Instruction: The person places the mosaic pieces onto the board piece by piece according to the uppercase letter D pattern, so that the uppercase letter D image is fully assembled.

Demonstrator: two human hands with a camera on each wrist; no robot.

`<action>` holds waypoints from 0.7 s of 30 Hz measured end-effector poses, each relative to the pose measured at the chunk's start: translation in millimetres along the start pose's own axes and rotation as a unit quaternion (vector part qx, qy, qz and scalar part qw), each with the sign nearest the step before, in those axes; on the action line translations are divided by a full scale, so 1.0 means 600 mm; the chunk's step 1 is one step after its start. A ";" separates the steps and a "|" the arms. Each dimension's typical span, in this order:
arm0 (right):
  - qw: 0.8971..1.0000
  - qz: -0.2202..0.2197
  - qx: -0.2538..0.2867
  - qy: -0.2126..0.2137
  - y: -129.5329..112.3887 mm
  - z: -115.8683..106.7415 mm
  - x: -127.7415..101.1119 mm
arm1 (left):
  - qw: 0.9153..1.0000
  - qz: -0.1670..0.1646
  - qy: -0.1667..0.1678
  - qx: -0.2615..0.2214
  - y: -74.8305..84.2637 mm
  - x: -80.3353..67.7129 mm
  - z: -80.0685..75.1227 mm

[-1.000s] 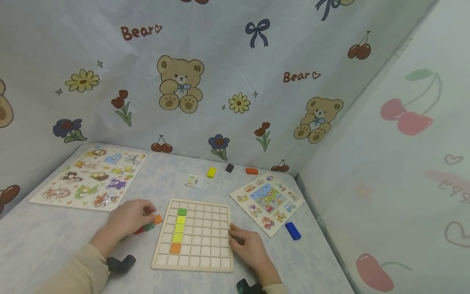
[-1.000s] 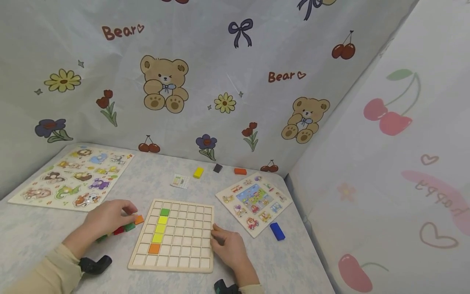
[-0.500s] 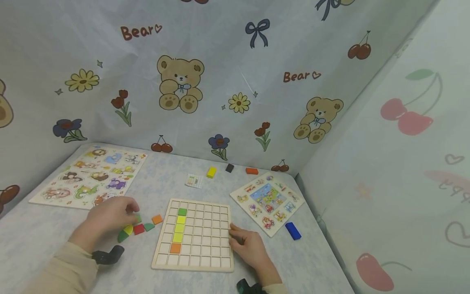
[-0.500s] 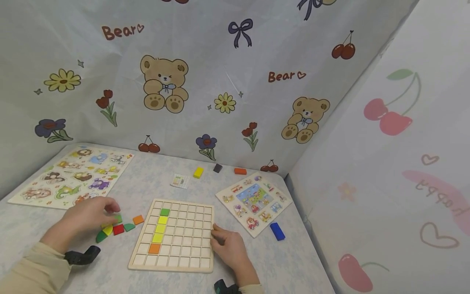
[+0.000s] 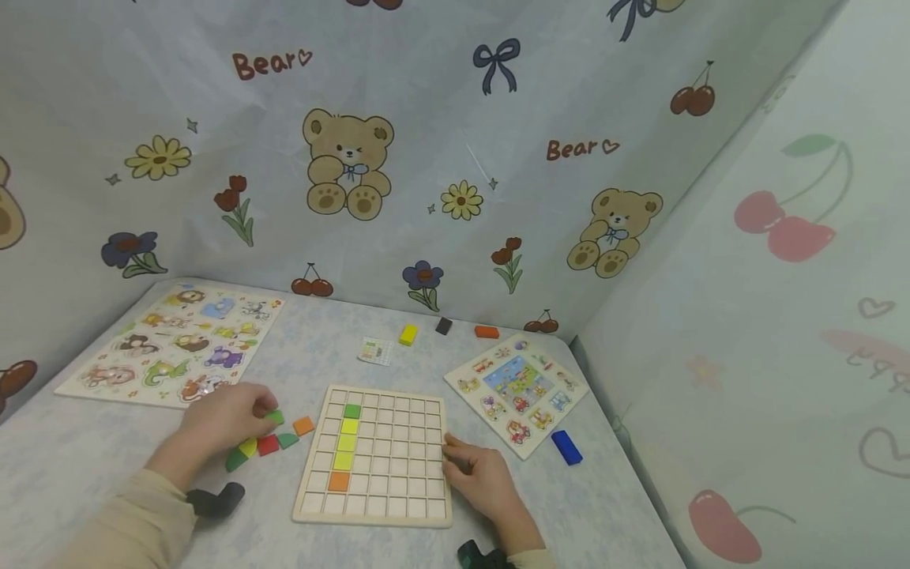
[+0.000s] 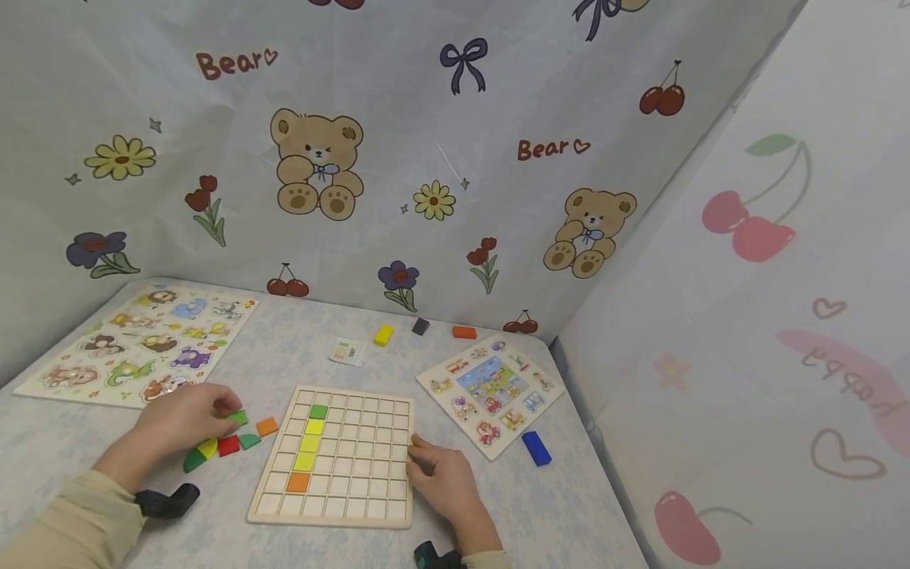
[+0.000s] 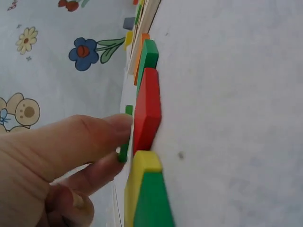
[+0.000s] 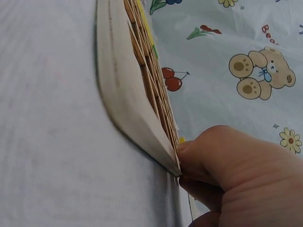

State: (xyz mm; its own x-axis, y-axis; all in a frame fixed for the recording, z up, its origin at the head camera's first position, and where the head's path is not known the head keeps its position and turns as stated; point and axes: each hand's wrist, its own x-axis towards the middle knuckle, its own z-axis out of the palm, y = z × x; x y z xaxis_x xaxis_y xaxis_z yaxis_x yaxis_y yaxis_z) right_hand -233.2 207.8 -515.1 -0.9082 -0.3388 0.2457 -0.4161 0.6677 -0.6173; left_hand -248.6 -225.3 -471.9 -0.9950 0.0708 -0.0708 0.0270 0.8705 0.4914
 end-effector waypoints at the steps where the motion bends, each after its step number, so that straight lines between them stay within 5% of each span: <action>1: 1.000 -0.001 0.001 0.000 0.000 0.000 0.000 | 1.000 0.004 0.006 -0.001 0.004 0.001 0.003; 15: 1.000 -0.006 0.014 -0.003 0.003 0.003 0.003 | 0.995 0.079 0.034 -0.042 0.113 0.031 0.075; 21: 1.000 0.002 0.012 -0.002 0.006 0.002 0.002 | 0.996 0.085 0.006 -0.027 0.143 0.058 0.088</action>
State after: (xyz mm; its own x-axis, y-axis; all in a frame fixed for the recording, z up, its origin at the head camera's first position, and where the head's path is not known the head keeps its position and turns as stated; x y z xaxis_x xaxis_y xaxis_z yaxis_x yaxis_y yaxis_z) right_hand -235.8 209.3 -517.9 -0.9093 -0.3396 0.2405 -0.4119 0.6525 -0.6360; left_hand -275.7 -122.3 -478.1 -0.9777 0.2081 0.0280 0.1897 0.8188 0.5418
